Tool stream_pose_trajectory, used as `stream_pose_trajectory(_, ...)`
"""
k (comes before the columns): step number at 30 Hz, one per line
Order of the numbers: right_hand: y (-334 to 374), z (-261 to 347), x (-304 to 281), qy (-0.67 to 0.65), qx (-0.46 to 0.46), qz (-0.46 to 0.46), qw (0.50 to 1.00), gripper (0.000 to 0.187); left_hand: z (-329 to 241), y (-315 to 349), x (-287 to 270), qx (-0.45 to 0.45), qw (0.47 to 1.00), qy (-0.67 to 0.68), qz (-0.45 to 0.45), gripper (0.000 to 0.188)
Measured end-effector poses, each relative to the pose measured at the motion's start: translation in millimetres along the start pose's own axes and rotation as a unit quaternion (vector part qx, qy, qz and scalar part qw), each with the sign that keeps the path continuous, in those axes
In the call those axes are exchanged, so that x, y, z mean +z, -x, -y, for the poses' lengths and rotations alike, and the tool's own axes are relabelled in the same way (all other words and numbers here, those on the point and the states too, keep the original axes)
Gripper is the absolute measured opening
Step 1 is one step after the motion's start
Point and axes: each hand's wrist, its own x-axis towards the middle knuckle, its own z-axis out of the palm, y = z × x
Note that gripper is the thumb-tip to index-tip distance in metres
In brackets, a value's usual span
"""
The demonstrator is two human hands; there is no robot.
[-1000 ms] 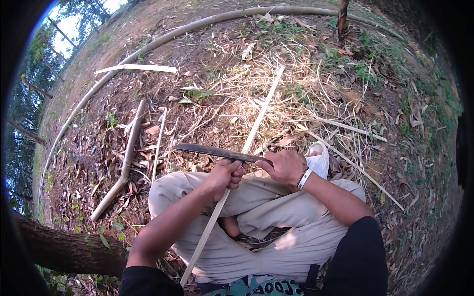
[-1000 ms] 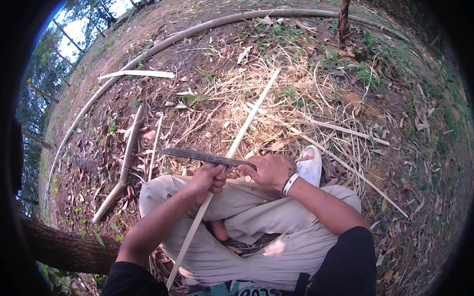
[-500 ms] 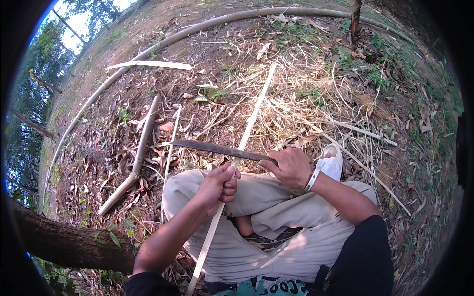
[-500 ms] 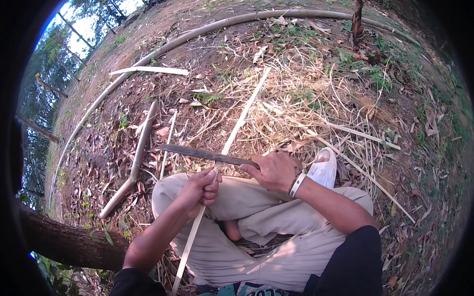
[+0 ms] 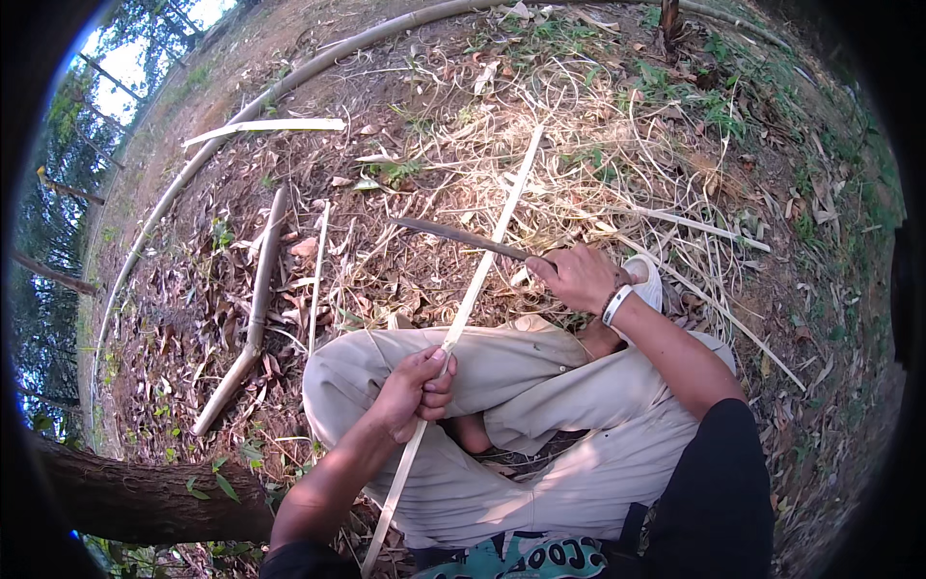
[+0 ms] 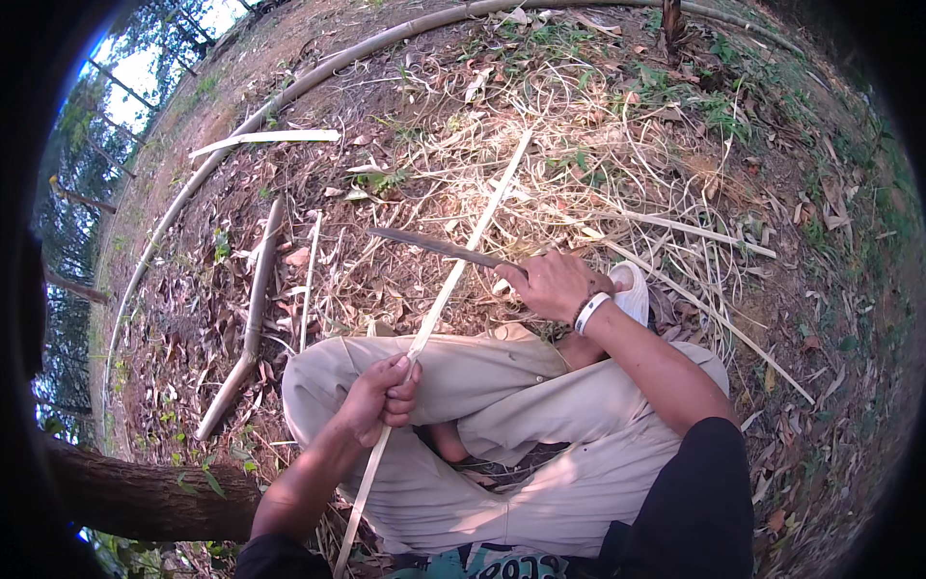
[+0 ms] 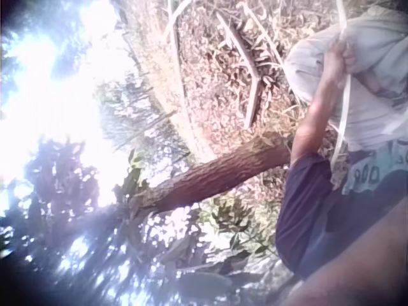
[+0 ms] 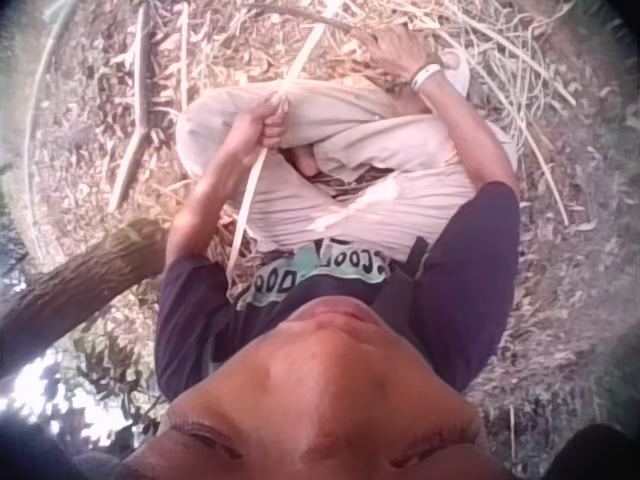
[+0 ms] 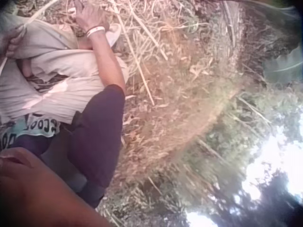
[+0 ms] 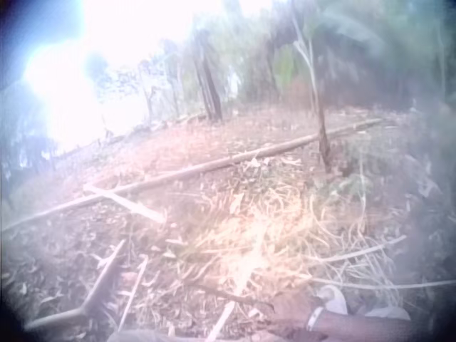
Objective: The person sits on the ground and uses a machete to shave and split thin strips from a piece of bamboo. They repeatedly scrape the bamboo to create fine shavings and then split the material into smaller sections.
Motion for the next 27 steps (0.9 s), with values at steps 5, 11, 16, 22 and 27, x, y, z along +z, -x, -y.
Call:
stream_pose_trajectory(5,21.8,59.0,-14.2,-0.027,-0.059,0.103,0.993,0.062,-1.2,-9.0,1.2,0.003,1.0,0.0,-0.027,0.025)
stream_pose_trajectory(11,6.7,10.7,9.5,0.011,-0.05,-0.003,0.999,0.066,-0.9,-11.7,-0.7,-0.006,1.0,0.009,-0.027,0.026)
stream_pose_trajectory(16,31.8,52.2,-8.7,0.012,-0.07,0.087,0.994,0.06,0.0,-5.8,2.2,0.002,0.999,-0.001,-0.038,0.027)
stream_pose_trajectory(22,8.8,20.5,1.2,0.016,-0.008,0.07,0.997,0.064,-1.0,-7.4,1.2,-0.011,0.999,0.0,-0.035,0.027)
stream_pose_trajectory(27,-0.3,-12.9,10.7,-0.035,-0.003,0.033,0.999,0.06,2.9,19.5,2.0,-0.037,0.999,-0.015,-0.028,0.026)
